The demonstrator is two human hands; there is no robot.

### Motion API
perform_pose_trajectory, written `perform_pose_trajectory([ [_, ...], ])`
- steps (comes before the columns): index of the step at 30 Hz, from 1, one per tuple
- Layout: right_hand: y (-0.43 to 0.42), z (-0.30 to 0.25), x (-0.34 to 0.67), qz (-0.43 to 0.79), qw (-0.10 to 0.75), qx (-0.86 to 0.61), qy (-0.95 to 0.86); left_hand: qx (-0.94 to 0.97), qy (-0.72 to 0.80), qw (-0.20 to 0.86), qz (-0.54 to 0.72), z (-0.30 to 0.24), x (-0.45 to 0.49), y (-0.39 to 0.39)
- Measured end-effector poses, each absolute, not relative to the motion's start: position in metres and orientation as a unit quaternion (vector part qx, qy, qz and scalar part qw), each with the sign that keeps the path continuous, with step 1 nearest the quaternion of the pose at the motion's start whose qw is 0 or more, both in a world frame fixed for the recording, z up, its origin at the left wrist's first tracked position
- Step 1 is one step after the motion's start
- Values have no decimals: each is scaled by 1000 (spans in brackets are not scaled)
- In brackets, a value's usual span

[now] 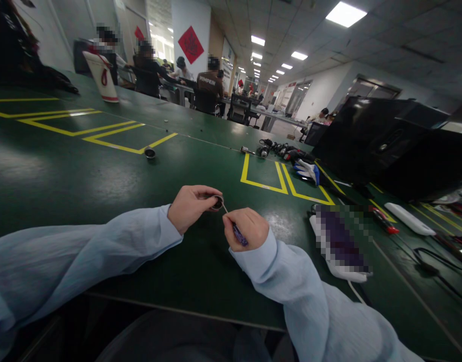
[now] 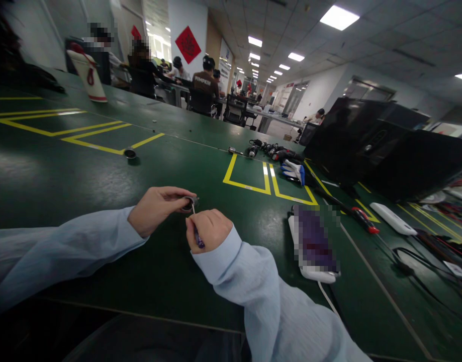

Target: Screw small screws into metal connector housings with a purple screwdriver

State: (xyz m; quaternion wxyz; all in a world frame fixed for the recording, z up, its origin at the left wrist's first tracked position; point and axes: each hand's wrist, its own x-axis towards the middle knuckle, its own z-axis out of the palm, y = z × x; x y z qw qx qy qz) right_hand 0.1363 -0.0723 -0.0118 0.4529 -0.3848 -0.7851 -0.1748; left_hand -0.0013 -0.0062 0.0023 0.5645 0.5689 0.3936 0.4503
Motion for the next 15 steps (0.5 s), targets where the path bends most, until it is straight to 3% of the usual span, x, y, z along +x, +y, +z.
perform_pose_trajectory([
  [5, -76, -7, 137, -147, 468, -379, -785, 562, 394, 568, 455, 3, -2, -4],
  [10, -73, -7, 137, -104, 474, -377, -788, 460, 390, 569, 558, 5, -2, 44],
  [15, -62, -15, 140, -70, 491, -432, -754, 409, 465, 472, 627, 0, -4, 128],
])
